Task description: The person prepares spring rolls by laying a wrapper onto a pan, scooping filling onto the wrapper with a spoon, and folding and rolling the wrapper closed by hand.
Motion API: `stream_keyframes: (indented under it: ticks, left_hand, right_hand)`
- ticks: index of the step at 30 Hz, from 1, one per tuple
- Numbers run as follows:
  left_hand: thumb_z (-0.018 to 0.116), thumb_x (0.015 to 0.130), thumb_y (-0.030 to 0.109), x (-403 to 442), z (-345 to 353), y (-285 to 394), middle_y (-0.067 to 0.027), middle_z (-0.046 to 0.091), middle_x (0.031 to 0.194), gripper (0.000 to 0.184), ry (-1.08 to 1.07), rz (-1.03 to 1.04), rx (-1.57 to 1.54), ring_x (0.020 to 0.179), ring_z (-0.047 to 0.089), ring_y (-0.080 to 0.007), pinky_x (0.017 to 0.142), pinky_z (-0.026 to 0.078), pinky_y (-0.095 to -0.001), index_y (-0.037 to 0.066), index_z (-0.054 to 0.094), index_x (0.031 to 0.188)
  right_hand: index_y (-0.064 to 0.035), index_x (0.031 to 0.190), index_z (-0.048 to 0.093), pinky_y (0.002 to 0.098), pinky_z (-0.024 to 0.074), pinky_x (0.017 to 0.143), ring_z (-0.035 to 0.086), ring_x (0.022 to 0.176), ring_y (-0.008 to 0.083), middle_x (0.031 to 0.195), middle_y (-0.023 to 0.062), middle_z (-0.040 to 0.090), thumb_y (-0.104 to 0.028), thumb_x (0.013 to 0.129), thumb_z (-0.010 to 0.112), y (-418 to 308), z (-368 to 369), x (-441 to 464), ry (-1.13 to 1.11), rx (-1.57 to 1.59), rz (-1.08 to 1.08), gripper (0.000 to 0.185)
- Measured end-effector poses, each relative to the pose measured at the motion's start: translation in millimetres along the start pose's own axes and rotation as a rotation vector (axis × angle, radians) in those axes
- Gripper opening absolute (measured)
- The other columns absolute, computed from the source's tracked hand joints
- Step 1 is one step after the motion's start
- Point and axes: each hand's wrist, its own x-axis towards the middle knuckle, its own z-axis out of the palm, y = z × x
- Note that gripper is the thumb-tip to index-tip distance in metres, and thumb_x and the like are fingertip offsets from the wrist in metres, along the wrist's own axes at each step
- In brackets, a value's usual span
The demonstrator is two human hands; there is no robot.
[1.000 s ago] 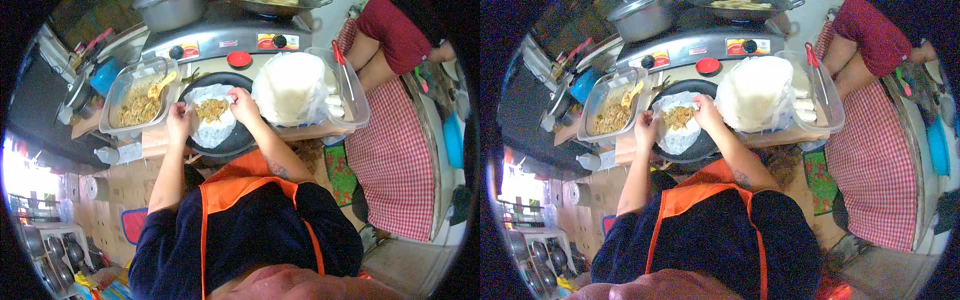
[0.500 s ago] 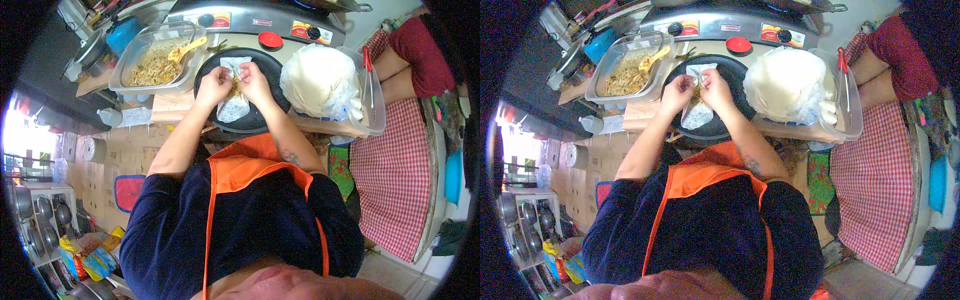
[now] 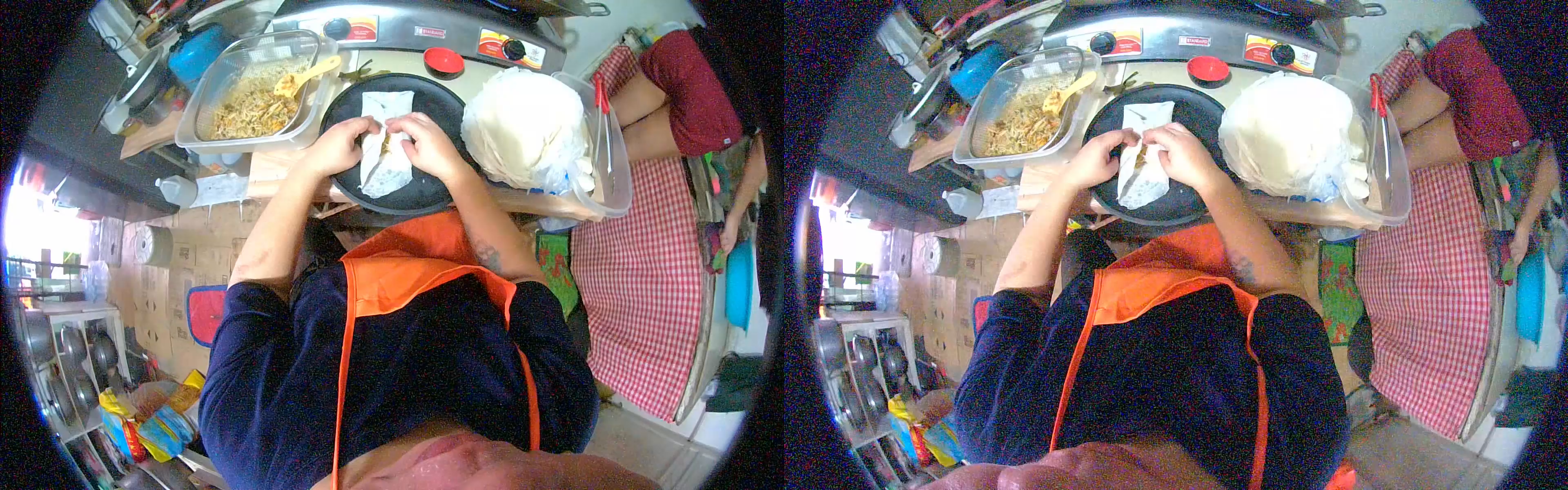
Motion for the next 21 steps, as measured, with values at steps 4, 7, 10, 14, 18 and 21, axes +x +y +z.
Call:
stream_keyframes:
  ticks: [4, 7, 10, 14, 18, 21]
  left_hand:
    - [0.051, 0.056, -0.011, -5, -1, -1, -0.0143, 0.057, 0.104, 0.041, 0.012, 0.167, 0.057, 0.107, 0.05, -0.0304, 0.092, 0.039, -0.0357, 0.003, 0.055, 0.095]
    - [0.053, 0.055, -0.01, -9, -6, 4, -0.0139, 0.056, 0.105, 0.041, 0.019, 0.228, 0.088, 0.107, 0.049, -0.031, 0.093, 0.039, -0.0371, 0.002, 0.056, 0.094]
    - [0.053, 0.057, -0.009, -10, -8, 5, -0.0127, 0.052, 0.116, 0.043, -0.058, 0.197, 0.088, 0.114, 0.044, -0.0297, 0.095, 0.037, -0.0366, 0.003, 0.055, 0.098]
    - [0.055, 0.062, -0.005, -8, 5, -9, -0.015, 0.056, 0.108, 0.035, 0.04, 0.201, 0.14, 0.105, 0.05, -0.0318, 0.091, 0.039, -0.0373, 0.003, 0.057, 0.095]
    - [0.053, 0.073, 0.002, -5, 7, -1, -0.0134, 0.061, 0.099, 0.025, 0.089, -0.07, -0.063, 0.096, 0.057, -0.0265, 0.085, 0.042, -0.0317, 0.004, 0.057, 0.097]
    - [0.051, 0.08, 0.006, 1, 10, -9, -0.0065, 0.062, 0.098, 0.017, 0.12, -0.32, -0.282, 0.089, 0.056, -0.0136, 0.081, 0.042, -0.0256, 0.004, 0.057, 0.096]
  right_hand:
    - [-0.004, 0.083, 0.053, 0.0341, 0.0448, 0.075, 0.053, 0.089, 0.0297, 0.09, 0.0129, 0.054, 0.009, 0.062, 0.049, 0, -10, -1, -0.054, 0.117, 0.087, 0.025]
    - [-0.0036, 0.081, 0.054, 0.0344, 0.0443, 0.079, 0.053, 0.093, 0.032, 0.09, 0.0132, 0.054, 0.011, 0.058, 0.047, 1, -17, -7, -0.179, 0.135, 0.1, 0.028]
    - [-0.0054, 0.088, 0.056, 0.0343, 0.0436, 0.082, 0.049, 0.106, 0.0298, 0.107, 0.0133, 0.053, 0.009, 0.061, 0.048, 3, -21, -14, -0.242, 0.087, -0.038, 0.032]
    - [-0.0082, 0.095, 0.06, 0.0355, 0.0415, 0.087, 0.048, 0.109, 0.028, 0.107, 0.0115, 0.055, 0.0, 0.066, 0.058, 13, -20, -22, -0.226, 0.045, -0.128, 0.03]
    - [-0.0051, 0.094, 0.058, 0.031, 0.0433, 0.081, 0.056, 0.095, 0.0218, 0.094, 0.0092, 0.06, -0.009, 0.077, 0.058, 15, -12, -20, -0.077, 0.152, 0.136, 0.017]
    - [-0.0026, 0.091, 0.054, 0.0252, 0.0441, 0.072, 0.057, 0.079, 0.0124, 0.085, 0.0048, 0.061, -0.009, 0.083, 0.054, 19, -2, -9, -0.059, 0.257, 0.548, 0.011]
